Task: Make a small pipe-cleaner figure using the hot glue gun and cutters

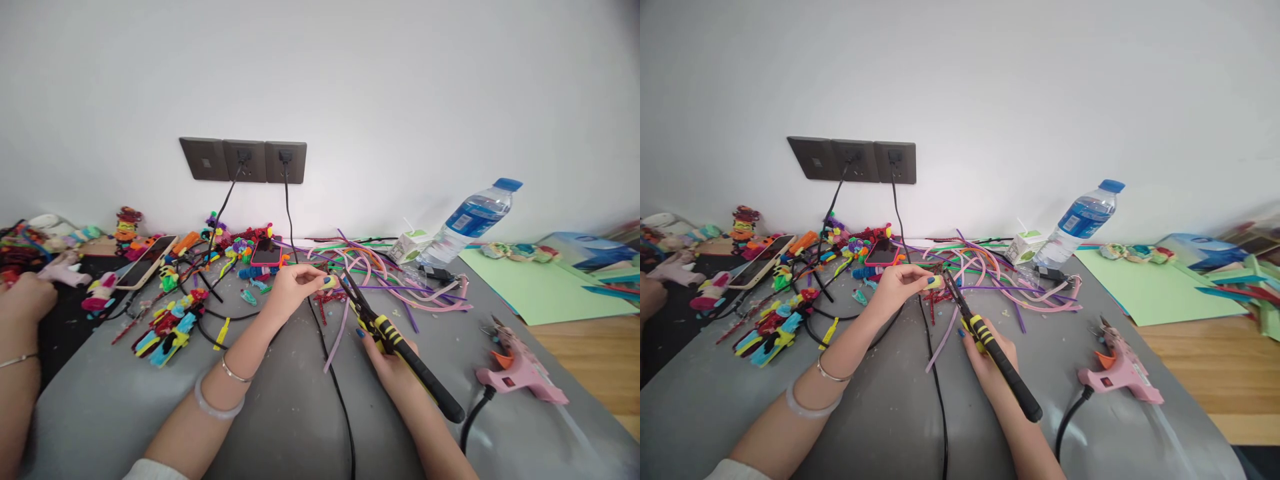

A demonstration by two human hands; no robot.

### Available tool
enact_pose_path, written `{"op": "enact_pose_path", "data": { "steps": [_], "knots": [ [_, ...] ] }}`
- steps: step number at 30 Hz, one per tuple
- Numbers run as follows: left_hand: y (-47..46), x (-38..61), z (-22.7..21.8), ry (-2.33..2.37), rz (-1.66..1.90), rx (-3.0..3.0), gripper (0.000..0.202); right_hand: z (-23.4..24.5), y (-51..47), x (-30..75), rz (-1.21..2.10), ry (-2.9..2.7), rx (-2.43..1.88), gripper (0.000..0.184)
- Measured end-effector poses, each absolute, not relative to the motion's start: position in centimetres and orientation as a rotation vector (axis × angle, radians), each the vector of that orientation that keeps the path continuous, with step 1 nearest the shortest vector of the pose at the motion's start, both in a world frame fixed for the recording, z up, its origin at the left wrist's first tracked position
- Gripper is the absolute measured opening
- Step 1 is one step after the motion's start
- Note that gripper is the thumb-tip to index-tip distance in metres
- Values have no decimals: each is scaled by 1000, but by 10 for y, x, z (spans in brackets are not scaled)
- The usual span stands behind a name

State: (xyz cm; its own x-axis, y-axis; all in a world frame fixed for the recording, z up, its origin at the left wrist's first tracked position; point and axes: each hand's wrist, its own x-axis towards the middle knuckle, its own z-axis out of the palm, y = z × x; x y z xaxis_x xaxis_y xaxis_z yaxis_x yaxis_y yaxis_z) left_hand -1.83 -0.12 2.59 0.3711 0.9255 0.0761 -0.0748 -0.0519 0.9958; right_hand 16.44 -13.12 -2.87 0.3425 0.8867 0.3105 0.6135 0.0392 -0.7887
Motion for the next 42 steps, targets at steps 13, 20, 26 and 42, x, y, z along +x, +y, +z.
{"op": "enact_pose_path", "data": {
  "steps": [13,20,26,42],
  "knots": [
    [2,-14,18,778,1003,1180,34,-44,-133,179,526,-1289,-1657,46],
    [1,-14,19,749,958,1034,42,-38,-136,178,484,-1241,-1696,42],
    [2,-14,16,742,952,996,43,-35,-135,175,467,-1235,-1698,46],
    [1,-13,19,705,956,967,40,-39,-135,175,474,-1228,-1683,44]
  ]
}}
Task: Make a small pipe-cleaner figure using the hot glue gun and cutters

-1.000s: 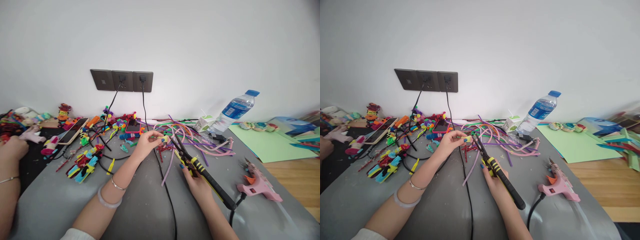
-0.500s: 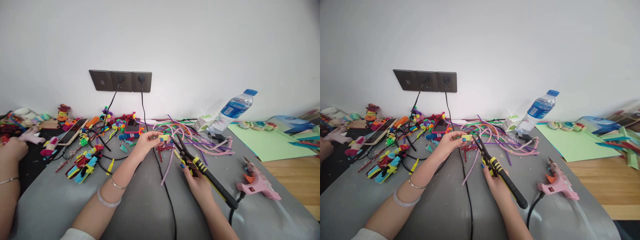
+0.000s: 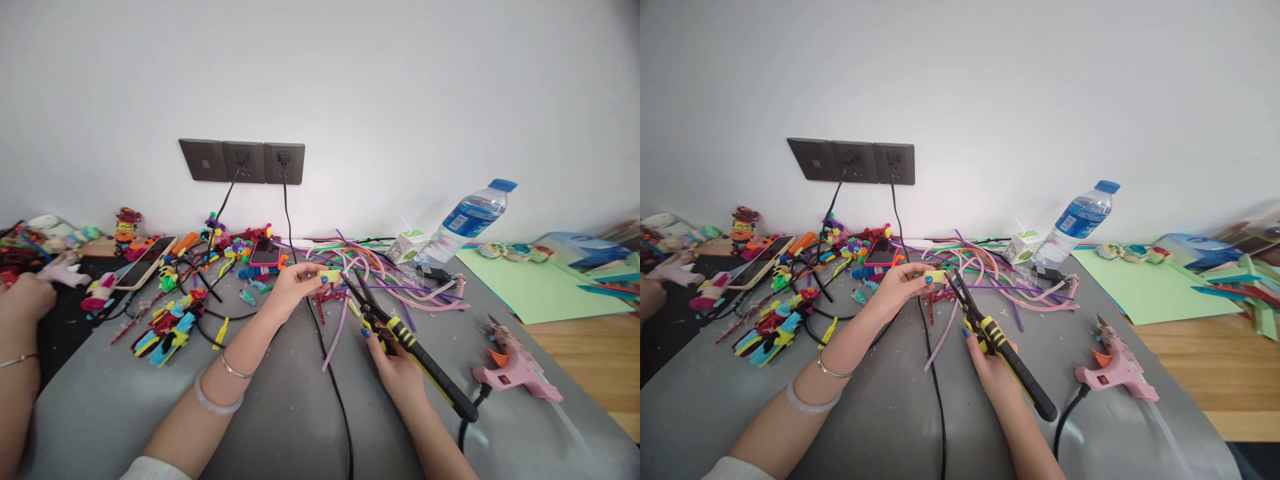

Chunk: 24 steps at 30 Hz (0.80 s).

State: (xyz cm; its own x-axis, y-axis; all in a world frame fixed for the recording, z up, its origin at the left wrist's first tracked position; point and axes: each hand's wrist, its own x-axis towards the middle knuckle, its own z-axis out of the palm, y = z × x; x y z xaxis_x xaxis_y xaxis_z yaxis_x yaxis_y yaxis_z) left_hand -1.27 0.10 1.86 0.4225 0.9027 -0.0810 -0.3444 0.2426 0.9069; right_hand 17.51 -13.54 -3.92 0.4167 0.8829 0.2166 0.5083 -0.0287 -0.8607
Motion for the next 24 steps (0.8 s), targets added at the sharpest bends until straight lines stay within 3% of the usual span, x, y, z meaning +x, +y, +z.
{"op": "enact_pose_path", "data": {
  "steps": [9,24],
  "knots": [
    [0,-13,20,694,956,952,42,-34,-137,173,538,-1145,-1803,58],
    [-8,-9,28,719,945,815,36,-46,-133,177,310,-1330,-1683,44]
  ]
}}
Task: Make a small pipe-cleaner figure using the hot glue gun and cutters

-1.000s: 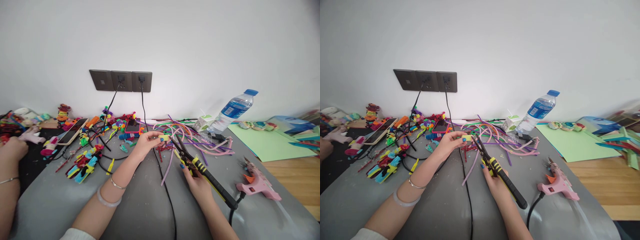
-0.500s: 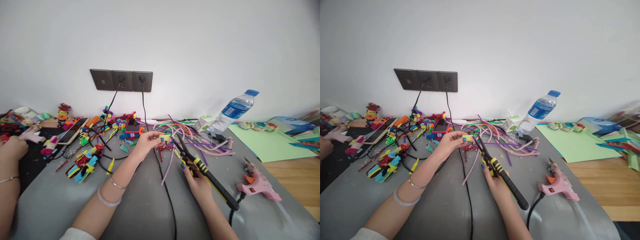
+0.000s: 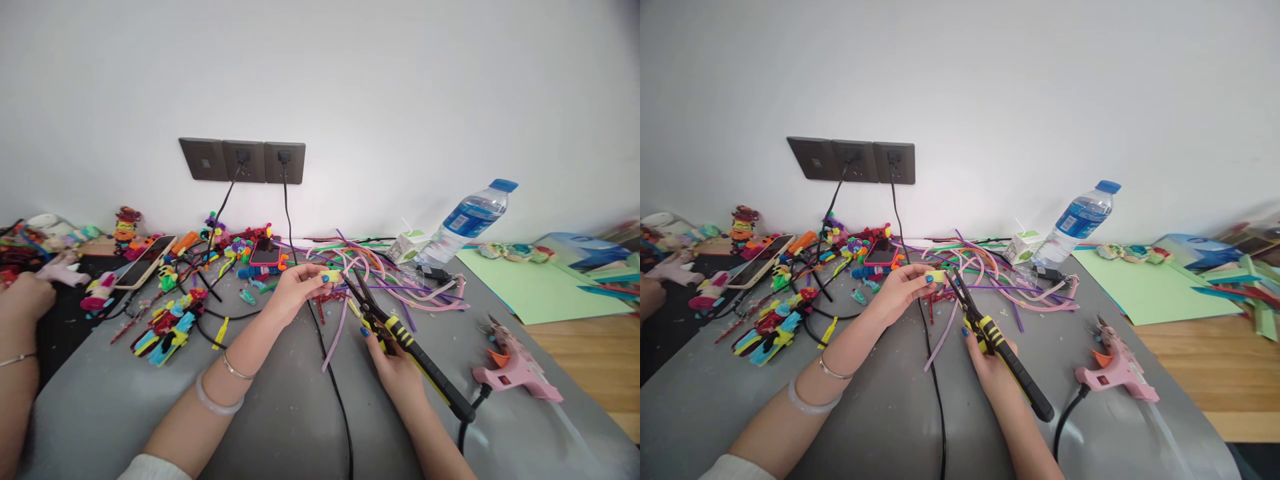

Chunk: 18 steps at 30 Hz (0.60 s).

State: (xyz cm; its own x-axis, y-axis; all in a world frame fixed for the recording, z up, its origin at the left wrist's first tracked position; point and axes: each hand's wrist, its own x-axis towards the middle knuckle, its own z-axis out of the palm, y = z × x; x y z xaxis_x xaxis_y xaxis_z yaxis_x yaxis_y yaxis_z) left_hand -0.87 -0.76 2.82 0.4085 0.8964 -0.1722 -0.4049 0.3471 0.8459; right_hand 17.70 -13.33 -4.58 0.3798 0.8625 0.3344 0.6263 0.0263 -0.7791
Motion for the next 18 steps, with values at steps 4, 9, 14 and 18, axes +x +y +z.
{"op": "enact_pose_path", "data": {
  "steps": [4,9,14,18],
  "knots": [
    [-9,-8,28,723,950,794,35,-46,-133,172,255,-1332,-1667,36],
    [-9,-8,29,721,955,780,35,-43,-132,171,268,-1383,-1615,31],
    [-9,-7,30,723,957,771,35,-46,-129,174,158,-1432,-1584,35],
    [-9,-7,30,716,963,775,37,-40,-130,167,121,-1400,-1602,34]
  ]
}}
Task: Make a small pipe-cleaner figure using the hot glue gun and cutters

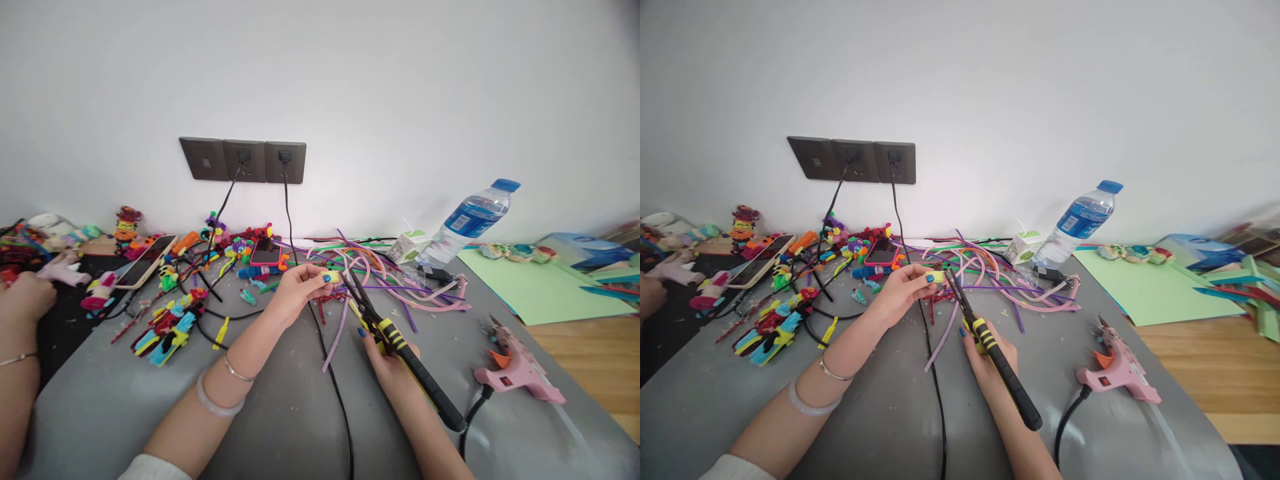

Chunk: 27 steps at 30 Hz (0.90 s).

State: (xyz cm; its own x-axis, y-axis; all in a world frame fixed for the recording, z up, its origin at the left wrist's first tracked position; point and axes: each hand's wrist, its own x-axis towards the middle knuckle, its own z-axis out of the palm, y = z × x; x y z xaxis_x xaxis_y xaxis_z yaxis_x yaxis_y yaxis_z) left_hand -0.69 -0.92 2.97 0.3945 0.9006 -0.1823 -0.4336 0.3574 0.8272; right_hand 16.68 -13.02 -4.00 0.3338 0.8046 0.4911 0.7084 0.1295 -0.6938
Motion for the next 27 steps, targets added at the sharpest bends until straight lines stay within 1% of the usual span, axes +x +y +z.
{"op": "enact_pose_path", "data": {
  "steps": [3,6,14,27],
  "knots": [
    [-9,-7,29,707,963,778,38,-32,-133,160,111,-1361,-1628,30],
    [-9,-7,29,699,963,786,38,-27,-134,157,96,-1375,-1639,32],
    [-9,-8,28,695,972,794,36,-27,-134,160,120,-1413,-1648,29],
    [-8,-8,28,706,969,785,34,-25,-134,159,96,-1438,-1619,29]
  ]
}}
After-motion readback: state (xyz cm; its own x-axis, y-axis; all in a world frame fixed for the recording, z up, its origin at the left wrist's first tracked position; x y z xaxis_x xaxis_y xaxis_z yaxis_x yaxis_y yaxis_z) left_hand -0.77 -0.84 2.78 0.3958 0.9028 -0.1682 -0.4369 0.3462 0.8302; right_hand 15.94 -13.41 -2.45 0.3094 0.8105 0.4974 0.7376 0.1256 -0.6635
